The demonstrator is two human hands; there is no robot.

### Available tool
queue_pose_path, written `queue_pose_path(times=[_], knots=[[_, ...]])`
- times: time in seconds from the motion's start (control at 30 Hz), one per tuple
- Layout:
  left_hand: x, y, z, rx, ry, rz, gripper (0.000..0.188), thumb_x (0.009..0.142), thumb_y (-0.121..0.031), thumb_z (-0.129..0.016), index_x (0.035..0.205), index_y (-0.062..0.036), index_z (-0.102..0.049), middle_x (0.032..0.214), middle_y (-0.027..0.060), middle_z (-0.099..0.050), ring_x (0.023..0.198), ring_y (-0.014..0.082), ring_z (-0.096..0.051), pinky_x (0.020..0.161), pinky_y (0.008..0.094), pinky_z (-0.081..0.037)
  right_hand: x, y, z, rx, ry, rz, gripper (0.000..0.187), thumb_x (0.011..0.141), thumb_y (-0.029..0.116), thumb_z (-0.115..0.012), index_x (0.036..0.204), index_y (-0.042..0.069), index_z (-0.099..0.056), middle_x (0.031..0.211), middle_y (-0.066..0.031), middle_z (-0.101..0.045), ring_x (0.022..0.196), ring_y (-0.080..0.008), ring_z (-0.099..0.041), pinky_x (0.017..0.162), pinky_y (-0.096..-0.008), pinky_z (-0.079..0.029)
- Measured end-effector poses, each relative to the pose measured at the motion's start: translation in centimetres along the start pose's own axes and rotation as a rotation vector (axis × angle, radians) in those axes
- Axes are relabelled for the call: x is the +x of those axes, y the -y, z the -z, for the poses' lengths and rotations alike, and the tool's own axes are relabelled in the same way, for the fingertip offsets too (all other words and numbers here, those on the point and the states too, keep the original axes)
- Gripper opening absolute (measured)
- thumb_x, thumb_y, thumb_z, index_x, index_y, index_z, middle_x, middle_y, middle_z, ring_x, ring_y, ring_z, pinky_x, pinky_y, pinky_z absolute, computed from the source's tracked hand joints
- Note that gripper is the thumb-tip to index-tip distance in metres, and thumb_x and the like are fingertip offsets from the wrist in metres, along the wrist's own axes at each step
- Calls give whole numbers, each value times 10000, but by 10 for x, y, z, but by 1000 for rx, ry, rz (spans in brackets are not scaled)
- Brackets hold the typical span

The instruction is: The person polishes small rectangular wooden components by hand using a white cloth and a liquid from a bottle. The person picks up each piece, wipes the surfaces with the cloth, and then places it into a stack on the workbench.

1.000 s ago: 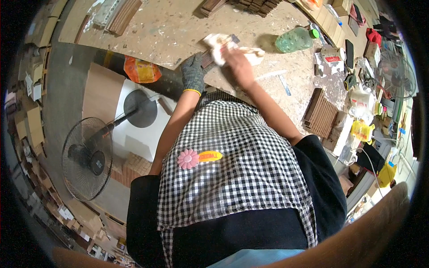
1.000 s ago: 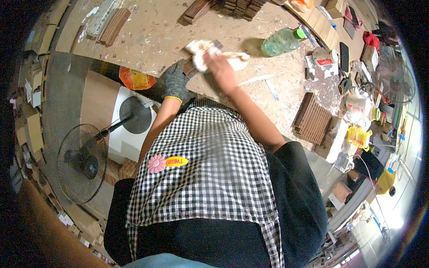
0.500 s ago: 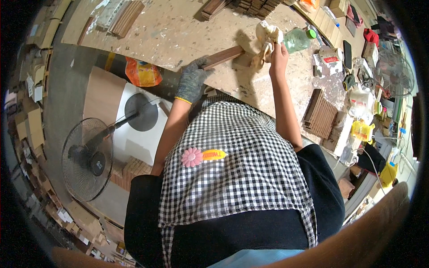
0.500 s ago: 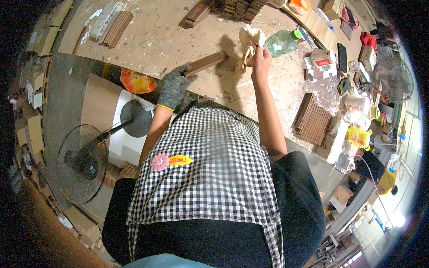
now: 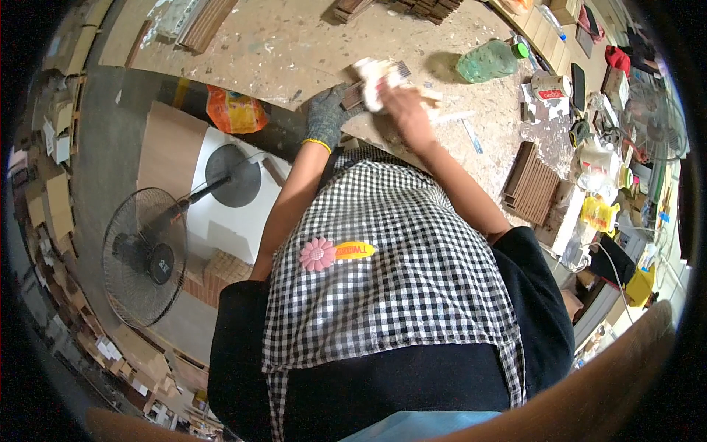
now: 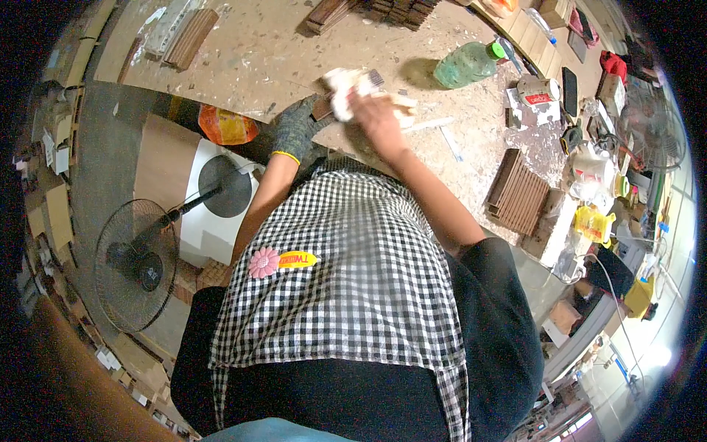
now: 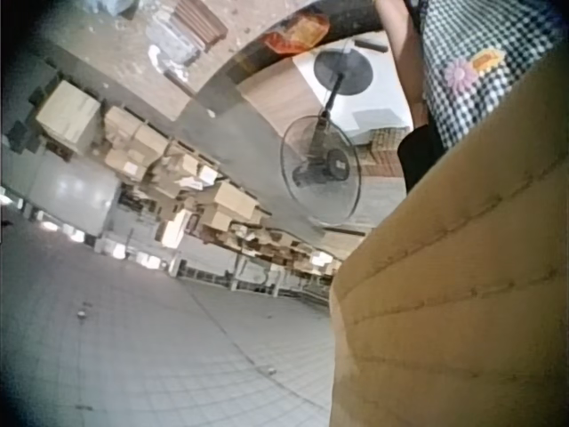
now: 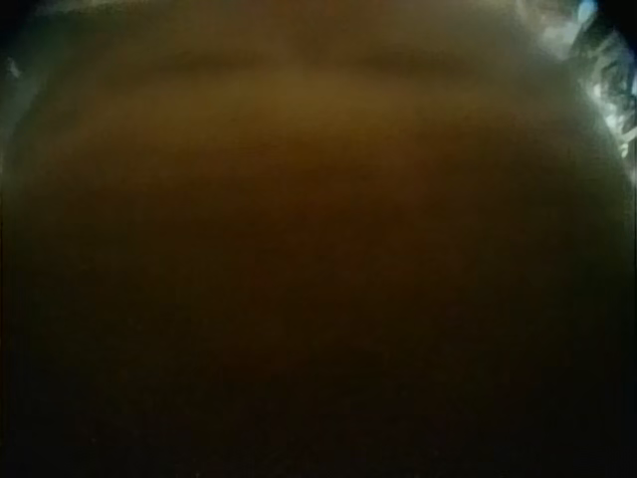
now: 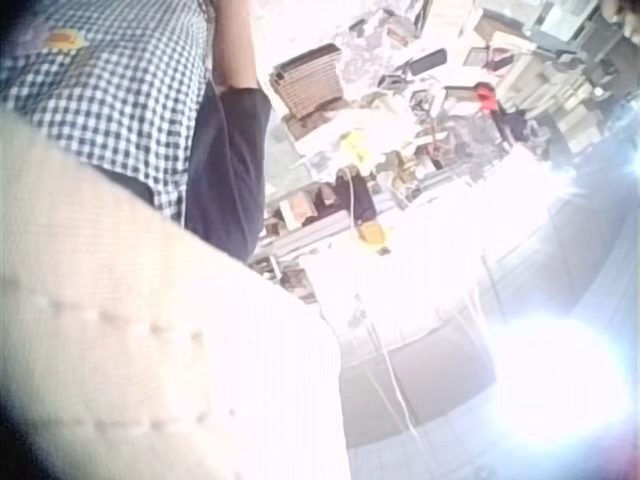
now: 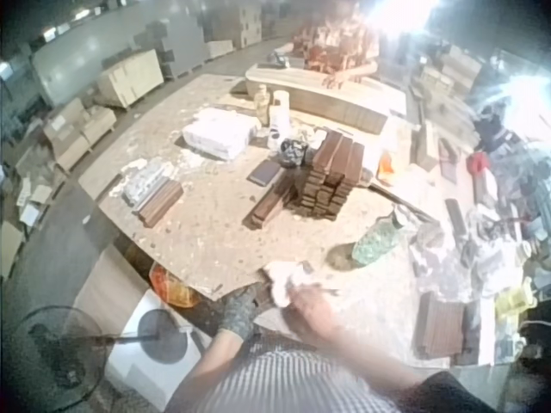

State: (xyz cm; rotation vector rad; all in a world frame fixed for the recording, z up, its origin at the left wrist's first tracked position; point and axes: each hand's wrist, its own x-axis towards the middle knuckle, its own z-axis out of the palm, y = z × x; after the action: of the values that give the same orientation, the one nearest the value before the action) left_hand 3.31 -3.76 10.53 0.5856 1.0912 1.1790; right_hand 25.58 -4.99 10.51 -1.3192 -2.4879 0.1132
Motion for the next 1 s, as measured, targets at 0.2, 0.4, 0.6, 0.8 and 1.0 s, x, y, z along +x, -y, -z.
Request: queue_pose_path(times=[0.2, 0.4, 0.6, 0.8, 1.0], knots=[[8, -1, -8, 60, -114, 198, 243, 974, -207, -585, 1024, 14, -671, 938, 128, -694, 810, 239, -665, 671, 357, -556, 5, 43, 18, 90, 124, -60, 625, 806, 71, -618, 1418, 48, -492, 1522, -70, -446, 1348, -313, -466, 1146, -407, -373], [1, -22, -32, -205, -176, 291, 252, 974, -173, -576, 1090, 45, -624, 1027, 162, -662, 873, 269, -665, 750, 388, -609, 0, -3, 9, -336, 61, -10, 598, 860, 50, -563, 1448, 119, -483, 1547, -63, -410, 1367, -285, -457, 1165, -387, -364], [-19, -26, -29, -172, -99, 154, 321, 949, -104, -612, 1217, 66, -572, 1144, 182, -626, 1008, 289, -650, 843, 365, -603, 39, -65, 33, -87, -170, -381, 412, 834, -5, -566, 1232, 66, -647, 1303, -90, -621, 1119, -312, -576, 942, -424, -474], [-6, 1, -11, 987, -19, -382, 584, 860, -126, -712, 1348, 60, -450, 1309, 249, -571, 1158, 297, -597, 986, 388, -484, 46, 49, 25, 171, -153, 109, 349, 854, 91, -577, 1198, 133, -616, 1332, -68, -589, 1271, -257, -517, 1149, -469, -313], [-31, -27, -58, 951, 27, -362, 552, 839, -83, -741, 1343, 12, -538, 1254, 181, -642, 1129, 267, -627, 967, 351, -491, 29, -108, 30, 190, -144, -468, 256, 896, 136, -571, 1135, 45, -562, 1132, -177, -607, 1093, -395, -583, 957, -500, -471]])
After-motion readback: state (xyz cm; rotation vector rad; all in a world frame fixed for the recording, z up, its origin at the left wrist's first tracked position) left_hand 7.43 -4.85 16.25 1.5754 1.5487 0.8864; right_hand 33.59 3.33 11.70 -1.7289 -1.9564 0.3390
